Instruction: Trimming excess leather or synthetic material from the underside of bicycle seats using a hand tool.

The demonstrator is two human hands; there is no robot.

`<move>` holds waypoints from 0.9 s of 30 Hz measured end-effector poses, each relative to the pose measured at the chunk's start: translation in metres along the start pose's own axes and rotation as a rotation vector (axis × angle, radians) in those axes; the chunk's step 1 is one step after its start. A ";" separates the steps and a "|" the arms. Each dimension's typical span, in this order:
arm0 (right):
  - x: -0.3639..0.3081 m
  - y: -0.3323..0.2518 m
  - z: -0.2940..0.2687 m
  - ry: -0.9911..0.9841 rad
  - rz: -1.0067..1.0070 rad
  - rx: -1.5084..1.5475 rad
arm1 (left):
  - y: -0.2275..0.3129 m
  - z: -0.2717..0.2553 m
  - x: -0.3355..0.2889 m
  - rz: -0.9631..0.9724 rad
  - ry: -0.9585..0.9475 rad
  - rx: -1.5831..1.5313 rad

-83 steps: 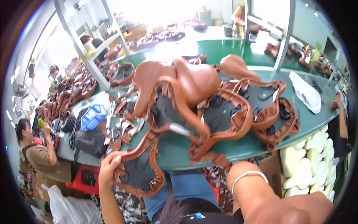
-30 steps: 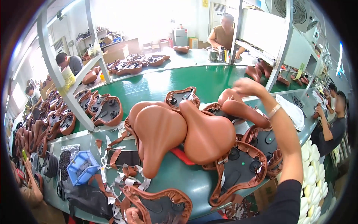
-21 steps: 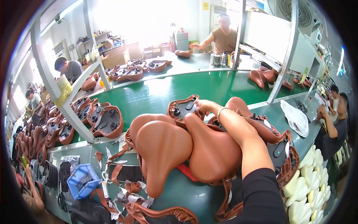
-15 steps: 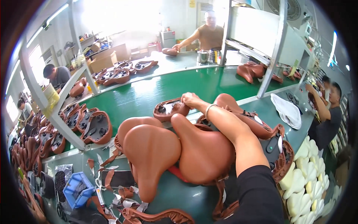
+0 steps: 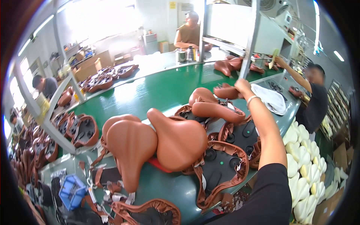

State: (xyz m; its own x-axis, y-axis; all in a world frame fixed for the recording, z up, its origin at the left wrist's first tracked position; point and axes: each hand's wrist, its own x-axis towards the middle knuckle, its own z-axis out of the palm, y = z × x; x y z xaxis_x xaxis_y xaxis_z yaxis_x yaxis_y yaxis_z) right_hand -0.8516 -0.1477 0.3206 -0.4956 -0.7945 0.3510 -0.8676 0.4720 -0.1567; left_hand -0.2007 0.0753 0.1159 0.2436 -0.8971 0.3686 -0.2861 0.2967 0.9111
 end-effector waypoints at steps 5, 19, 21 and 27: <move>-0.016 0.062 -0.040 -0.314 0.278 0.307 | 0.027 -0.053 -0.099 -0.218 0.104 -0.018; -0.366 -0.211 -0.027 -0.284 -1.329 0.057 | 0.097 -0.037 -0.062 -0.628 -0.021 -0.161; -0.382 -0.236 -0.008 -0.275 -1.366 -0.101 | 0.105 -0.047 -0.066 -0.568 0.024 -0.075; -0.373 -0.268 0.061 -0.131 -0.953 -0.415 | 0.089 -0.067 -0.072 -0.591 0.027 -0.100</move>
State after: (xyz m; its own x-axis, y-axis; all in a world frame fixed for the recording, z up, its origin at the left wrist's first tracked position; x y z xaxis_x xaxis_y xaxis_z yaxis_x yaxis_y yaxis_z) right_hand -0.4363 -0.0010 0.1750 0.3635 -0.9299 0.0563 -0.8315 -0.2966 0.4698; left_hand -0.1821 0.1880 0.1828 0.3588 -0.9113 -0.2020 -0.0067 -0.2190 0.9757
